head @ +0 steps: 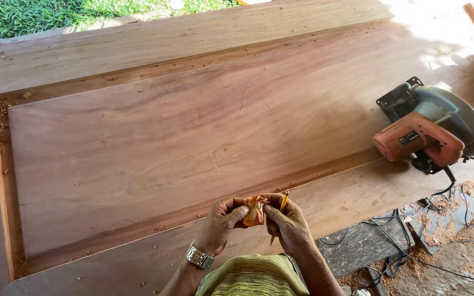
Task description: Cutting a wooden door with a circular saw while marking the path with a pencil.
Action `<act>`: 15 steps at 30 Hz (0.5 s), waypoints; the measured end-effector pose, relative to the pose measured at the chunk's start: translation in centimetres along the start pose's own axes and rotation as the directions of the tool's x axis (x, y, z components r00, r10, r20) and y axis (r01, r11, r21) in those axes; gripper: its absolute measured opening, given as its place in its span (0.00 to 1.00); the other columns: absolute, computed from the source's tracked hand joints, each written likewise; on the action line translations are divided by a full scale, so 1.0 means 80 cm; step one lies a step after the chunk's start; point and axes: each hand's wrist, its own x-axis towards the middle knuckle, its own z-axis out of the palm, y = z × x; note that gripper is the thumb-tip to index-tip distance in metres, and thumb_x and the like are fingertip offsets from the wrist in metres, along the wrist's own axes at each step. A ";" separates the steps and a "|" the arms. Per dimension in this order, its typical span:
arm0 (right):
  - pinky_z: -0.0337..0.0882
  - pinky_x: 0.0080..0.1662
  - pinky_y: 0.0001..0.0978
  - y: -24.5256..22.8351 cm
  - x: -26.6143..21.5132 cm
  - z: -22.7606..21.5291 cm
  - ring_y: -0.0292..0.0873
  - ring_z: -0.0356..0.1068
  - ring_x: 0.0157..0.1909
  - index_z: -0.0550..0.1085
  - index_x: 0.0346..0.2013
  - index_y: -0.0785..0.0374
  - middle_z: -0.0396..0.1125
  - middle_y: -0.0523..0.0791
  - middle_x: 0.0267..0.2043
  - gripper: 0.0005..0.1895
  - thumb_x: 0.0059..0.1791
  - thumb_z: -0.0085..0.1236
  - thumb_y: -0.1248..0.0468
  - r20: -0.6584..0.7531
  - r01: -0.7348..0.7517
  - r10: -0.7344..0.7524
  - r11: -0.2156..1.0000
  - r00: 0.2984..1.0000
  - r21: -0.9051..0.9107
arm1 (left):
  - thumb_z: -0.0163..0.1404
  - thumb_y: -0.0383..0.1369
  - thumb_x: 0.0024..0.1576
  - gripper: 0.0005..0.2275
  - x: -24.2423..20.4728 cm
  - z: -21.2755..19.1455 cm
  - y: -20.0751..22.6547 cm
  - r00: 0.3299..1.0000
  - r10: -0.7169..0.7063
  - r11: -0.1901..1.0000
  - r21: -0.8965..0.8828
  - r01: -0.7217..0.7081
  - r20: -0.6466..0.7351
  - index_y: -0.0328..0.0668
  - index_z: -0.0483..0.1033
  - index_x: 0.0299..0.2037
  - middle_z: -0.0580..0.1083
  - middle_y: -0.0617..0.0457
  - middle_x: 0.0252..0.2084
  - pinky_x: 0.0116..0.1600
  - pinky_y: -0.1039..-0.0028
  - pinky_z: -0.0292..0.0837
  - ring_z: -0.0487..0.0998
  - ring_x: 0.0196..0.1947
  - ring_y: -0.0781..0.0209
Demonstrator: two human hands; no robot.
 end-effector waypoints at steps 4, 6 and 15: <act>0.52 0.21 0.23 0.004 0.003 0.003 0.30 0.55 0.17 0.74 0.46 0.66 0.63 0.39 0.21 0.09 0.52 0.56 0.66 0.023 0.004 -0.004 1.000 1.000 0.007 | 0.51 0.31 0.60 0.09 0.000 0.003 -0.002 0.999 -0.029 0.993 -0.119 0.028 -0.013 0.35 0.77 0.45 0.82 0.52 0.37 0.42 0.72 0.84 0.83 0.36 0.66; 0.53 0.21 0.24 0.009 0.001 0.006 0.29 0.55 0.18 0.76 0.45 0.66 0.62 0.39 0.20 0.09 0.52 0.58 0.65 -0.059 -0.021 0.014 0.993 0.998 -0.114 | 0.51 0.33 0.60 0.09 -0.002 0.006 -0.001 0.999 -0.014 0.997 -0.079 0.010 -0.044 0.35 0.77 0.44 0.82 0.50 0.35 0.40 0.72 0.82 0.83 0.34 0.65; 0.57 0.21 0.23 -0.016 -0.015 0.031 0.29 0.57 0.19 0.79 0.40 0.66 0.68 0.39 0.24 0.09 0.50 0.61 0.63 -0.104 0.019 -0.050 0.959 0.993 -0.284 | 0.54 0.32 0.63 0.10 0.013 0.000 -0.043 0.976 0.195 0.979 0.079 -0.188 -0.092 0.30 0.78 0.45 0.80 0.49 0.33 0.38 0.76 0.75 0.77 0.32 0.67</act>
